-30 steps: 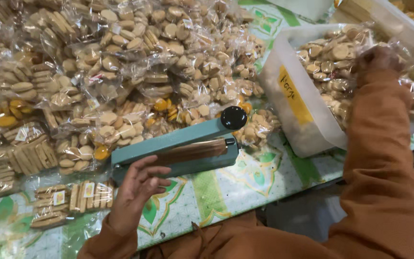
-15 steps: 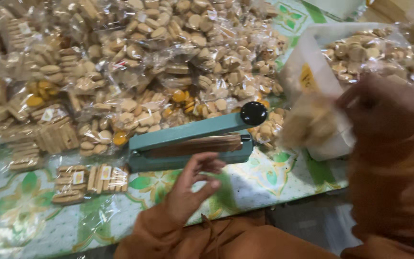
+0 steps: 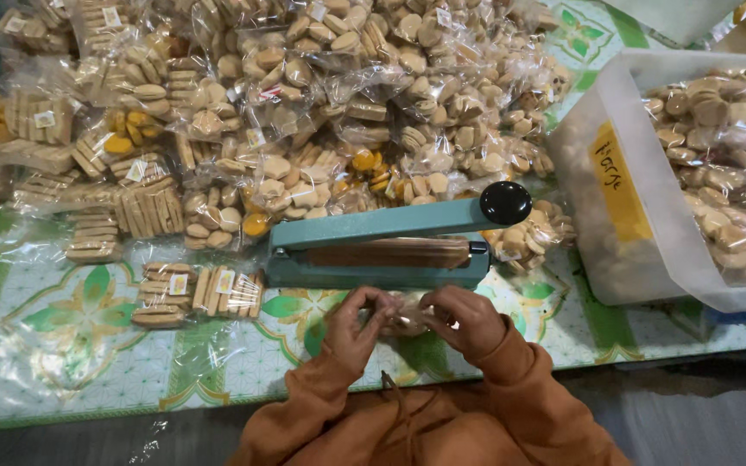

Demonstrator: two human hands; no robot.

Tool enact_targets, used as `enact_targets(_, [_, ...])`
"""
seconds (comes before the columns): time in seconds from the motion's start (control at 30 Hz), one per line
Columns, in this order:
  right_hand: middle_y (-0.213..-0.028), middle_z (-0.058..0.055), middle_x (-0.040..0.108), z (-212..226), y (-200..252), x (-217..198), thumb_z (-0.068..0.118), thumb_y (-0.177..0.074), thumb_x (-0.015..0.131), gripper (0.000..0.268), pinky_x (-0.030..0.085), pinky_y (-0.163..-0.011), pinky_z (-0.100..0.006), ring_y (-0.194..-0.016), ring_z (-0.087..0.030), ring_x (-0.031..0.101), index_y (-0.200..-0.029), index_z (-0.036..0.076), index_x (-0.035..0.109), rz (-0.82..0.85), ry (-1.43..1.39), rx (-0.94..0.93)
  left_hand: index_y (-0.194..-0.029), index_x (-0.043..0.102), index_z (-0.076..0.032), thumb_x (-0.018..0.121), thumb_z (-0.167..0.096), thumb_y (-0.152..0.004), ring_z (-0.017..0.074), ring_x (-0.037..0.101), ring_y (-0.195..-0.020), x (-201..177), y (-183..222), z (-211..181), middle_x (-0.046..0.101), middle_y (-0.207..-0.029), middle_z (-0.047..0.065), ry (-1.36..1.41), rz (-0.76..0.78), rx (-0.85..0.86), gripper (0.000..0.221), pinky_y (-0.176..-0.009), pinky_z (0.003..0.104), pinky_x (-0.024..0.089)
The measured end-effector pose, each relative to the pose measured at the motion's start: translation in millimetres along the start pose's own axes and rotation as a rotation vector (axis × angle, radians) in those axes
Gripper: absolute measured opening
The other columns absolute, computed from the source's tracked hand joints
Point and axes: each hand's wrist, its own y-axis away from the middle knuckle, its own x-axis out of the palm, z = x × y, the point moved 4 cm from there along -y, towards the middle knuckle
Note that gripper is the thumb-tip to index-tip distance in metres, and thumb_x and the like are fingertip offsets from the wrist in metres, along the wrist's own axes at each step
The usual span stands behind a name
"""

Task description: The person seals plastic bags containing snacks using a manual heat sealer and places them into a plastic bin. The person handles the bags one at a time, pressing the sealer handle to close each bag before moving it aside.

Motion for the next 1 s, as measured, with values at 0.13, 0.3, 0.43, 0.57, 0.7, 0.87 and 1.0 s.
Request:
enact_targets(0.13, [-0.086, -0.012, 0.069, 2.4, 5.1, -10.0, 0.01, -0.08, 0.082, 0.016, 0.053, -0.062, -0.039, -0.076, -0.03, 0.066, -0.092, 0.005, 0.073, 0.21, 0.044, -0.107, -0.101, 0.062, -0.003, 0.073, -0.004, -0.094, 0.0156, 0.069, -0.09, 0.5, -1.4, 25.4, 0.074, -0.095, 0.008, -0.048, 0.013, -0.022, 0.013, -0.083, 0.029, 0.056])
enact_targets(0.3, [-0.088, -0.011, 0.069, -5.6, -11.4, -39.7, 0.015, -0.08, 0.085, 0.02, 0.056, -0.067, -0.036, -0.077, -0.025, 0.069, -0.081, 0.005, 0.068, 0.15, -0.03, -0.073, -0.106, 0.044, -0.008, 0.075, 0.006, -0.09, 0.0155, 0.065, -0.094, 3.5, -13.0, 61.5, 0.07, -0.1, 0.011, 0.539, -0.104, -0.045, 0.037, -0.087, 0.03, 0.055])
enact_targets(0.43, [-0.09, -0.011, 0.072, -24.5, -33.2, -37.3, 0.008, -0.084, 0.079, 0.013, 0.057, -0.074, -0.036, -0.082, -0.025, 0.07, -0.089, 0.002, 0.069, 0.062, -0.097, 0.029, -0.106, 0.043, -0.008, 0.073, 0.009, -0.09, 0.0156, 0.061, -0.091, 6.8, -18.2, 87.7, 0.068, -0.101, 0.011, 0.626, -0.32, -0.087, 0.038, -0.082, 0.029, 0.051])
enact_targets(0.57, [-0.093, -0.011, 0.073, -61.4, -53.2, -8.2, 0.005, -0.087, 0.071, 0.02, 0.06, -0.07, -0.034, -0.08, -0.021, 0.072, -0.106, 0.003, 0.066, -0.152, -0.403, 0.371, -0.119, 0.048, -0.006, 0.074, -0.005, -0.094, 0.0171, 0.059, -0.101, 13.9, -7.1, 93.4, 0.064, -0.11, 0.011, 0.337, -0.538, -0.048, 0.036, -0.092, 0.029, 0.05])
enact_targets(0.7, [-0.087, -0.014, 0.072, -81.8, -49.6, 13.5, 0.015, -0.089, 0.078, 0.02, 0.058, -0.069, -0.036, -0.075, -0.024, 0.072, -0.104, 0.002, 0.071, -0.333, 0.001, 0.386, -0.127, 0.047, -0.007, 0.078, -0.022, -0.09, 0.0162, 0.06, -0.105, 38.1, 8.6, 98.6, 0.062, -0.116, 0.008, 0.314, -0.41, -0.329, 0.051, -0.091, 0.029, 0.053])
enact_targets(0.87, [-0.094, -0.017, 0.07, -82.3, -44.8, 13.1, 0.016, -0.089, 0.076, 0.027, 0.056, -0.077, -0.041, -0.084, -0.032, 0.069, -0.111, 0.003, 0.07, -0.365, 0.248, 0.08, -0.128, 0.053, -0.01, 0.076, -0.028, -0.085, 0.0172, 0.07, -0.089, 65.5, 4.5, 103.6, 0.069, -0.109, 0.007, 0.537, 0.001, -0.755, 0.052, -0.066, 0.032, 0.061])
enact_targets(1.0, [-0.113, -0.012, 0.068, -72.8, -73.6, -60.4, 0.006, -0.096, 0.058, 0.03, 0.053, -0.094, -0.036, -0.106, -0.027, 0.065, -0.126, 0.003, 0.063, -0.343, 0.221, -0.181, -0.125, 0.06, -0.004, 0.075, -0.03, -0.09, 0.019, 0.074, -0.077, 41.2, -3.5, 97.5, 0.075, -0.101, 0.012, 0.507, 0.034, -0.731, 0.046, -0.056, 0.029, 0.059])
